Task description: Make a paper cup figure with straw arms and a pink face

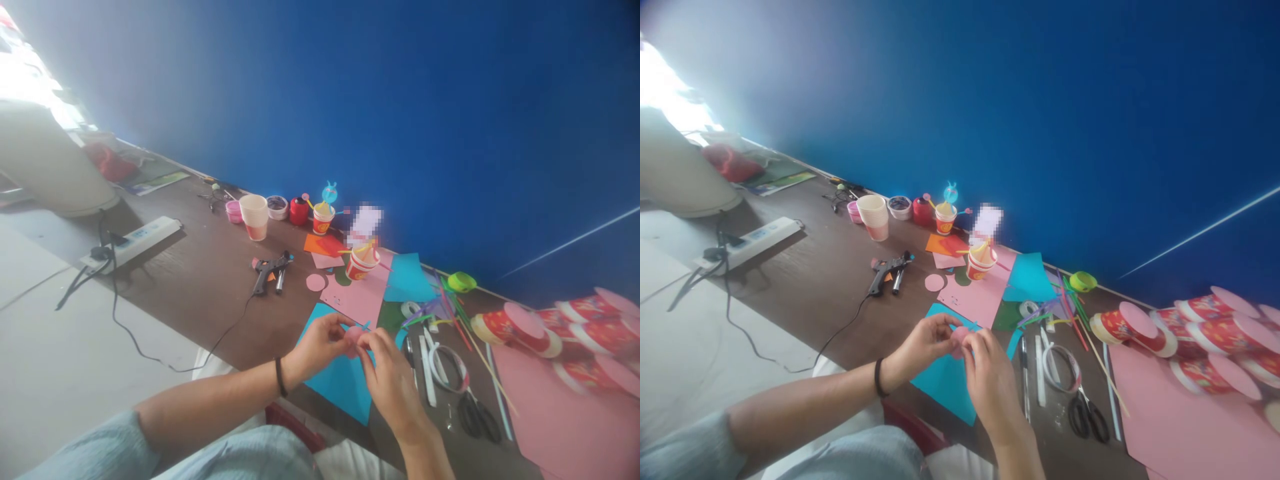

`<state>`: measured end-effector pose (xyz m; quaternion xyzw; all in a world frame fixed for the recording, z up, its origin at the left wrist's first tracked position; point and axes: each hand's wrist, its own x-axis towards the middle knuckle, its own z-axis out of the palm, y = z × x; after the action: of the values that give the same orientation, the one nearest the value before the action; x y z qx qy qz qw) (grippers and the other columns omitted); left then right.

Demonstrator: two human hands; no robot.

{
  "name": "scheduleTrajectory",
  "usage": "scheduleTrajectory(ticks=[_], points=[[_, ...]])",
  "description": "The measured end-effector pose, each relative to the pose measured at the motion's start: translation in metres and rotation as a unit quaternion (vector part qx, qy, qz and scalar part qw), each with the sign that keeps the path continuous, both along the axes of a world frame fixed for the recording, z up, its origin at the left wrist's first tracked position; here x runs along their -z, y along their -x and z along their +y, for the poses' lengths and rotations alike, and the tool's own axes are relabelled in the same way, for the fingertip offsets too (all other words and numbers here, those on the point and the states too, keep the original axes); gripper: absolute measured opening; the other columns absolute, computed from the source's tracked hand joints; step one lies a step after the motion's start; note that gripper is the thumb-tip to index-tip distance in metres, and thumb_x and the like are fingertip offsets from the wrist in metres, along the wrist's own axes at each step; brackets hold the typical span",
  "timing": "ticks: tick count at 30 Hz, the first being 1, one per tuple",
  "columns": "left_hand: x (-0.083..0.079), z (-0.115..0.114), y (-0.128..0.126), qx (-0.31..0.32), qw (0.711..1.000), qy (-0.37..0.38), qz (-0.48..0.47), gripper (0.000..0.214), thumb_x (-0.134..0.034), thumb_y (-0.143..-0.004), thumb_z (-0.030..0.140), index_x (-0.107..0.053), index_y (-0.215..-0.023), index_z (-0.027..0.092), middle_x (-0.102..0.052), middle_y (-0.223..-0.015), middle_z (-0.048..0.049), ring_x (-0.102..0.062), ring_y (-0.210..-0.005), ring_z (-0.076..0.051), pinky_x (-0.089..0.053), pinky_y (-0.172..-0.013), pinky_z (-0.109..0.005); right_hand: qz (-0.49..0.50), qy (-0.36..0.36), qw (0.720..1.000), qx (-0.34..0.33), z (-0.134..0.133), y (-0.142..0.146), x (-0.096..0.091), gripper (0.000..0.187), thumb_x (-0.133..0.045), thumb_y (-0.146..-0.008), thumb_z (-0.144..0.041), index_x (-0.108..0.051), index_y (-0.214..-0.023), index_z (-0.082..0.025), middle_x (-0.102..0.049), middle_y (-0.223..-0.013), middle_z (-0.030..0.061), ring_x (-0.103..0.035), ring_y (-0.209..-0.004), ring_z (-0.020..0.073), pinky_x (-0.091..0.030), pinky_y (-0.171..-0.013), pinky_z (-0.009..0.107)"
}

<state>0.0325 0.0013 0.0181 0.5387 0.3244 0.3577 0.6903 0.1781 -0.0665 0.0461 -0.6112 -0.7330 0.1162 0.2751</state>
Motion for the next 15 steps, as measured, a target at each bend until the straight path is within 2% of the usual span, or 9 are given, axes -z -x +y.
scheduleTrajectory(ticks=[5,8,12,15], points=[[-0.006,0.000,0.000,-0.002,1.000,0.015,0.002,0.033,-0.068,-0.073,0.031,-0.058,-0.097,0.012,-0.064,-0.062,-0.0019,-0.063,-0.061,-0.016,-0.047,-0.059,-0.025,-0.004,0.005,1.000,-0.013,0.000,0.002,-0.001,0.014,-0.036,-0.095,-0.019,-0.044,-0.083,-0.022,-0.046,-0.081,0.0010,-0.048,-0.076,0.0169,-0.035,-0.068,0.031],[-0.007,-0.001,0.000,0.005,0.994,0.097,-0.040,0.036,-0.072,-0.067,0.027,-0.057,-0.096,0.011,-0.064,-0.062,-0.0018,-0.062,-0.059,-0.015,-0.046,-0.059,-0.025,0.020,0.000,1.000,-0.016,-0.001,0.003,-0.001,0.016,-0.036,-0.095,-0.018,-0.043,-0.081,-0.021,-0.047,-0.080,0.0009,-0.047,-0.074,0.0163,-0.035,-0.067,0.031],[-0.010,-0.001,0.001,0.017,0.969,0.229,-0.091,0.038,-0.073,-0.062,0.021,-0.056,-0.095,0.011,-0.066,-0.066,-0.0029,-0.062,-0.059,-0.013,-0.046,-0.063,-0.026,0.053,-0.030,0.998,-0.009,-0.004,0.001,0.002,0.014,-0.039,-0.094,-0.017,-0.043,-0.081,-0.021,-0.047,-0.079,0.0009,-0.047,-0.074,0.0159,-0.037,-0.067,0.030],[-0.012,-0.001,0.001,0.015,0.963,0.250,-0.095,0.039,-0.073,-0.062,0.021,-0.056,-0.096,0.011,-0.067,-0.068,-0.0032,-0.062,-0.060,-0.012,-0.046,-0.065,-0.026,0.072,-0.045,0.996,-0.002,-0.006,0.001,0.005,0.012,-0.041,-0.093,-0.016,-0.045,-0.083,-0.021,-0.048,-0.081,0.0009,-0.049,-0.076,0.0156,-0.038,-0.070,0.029]])
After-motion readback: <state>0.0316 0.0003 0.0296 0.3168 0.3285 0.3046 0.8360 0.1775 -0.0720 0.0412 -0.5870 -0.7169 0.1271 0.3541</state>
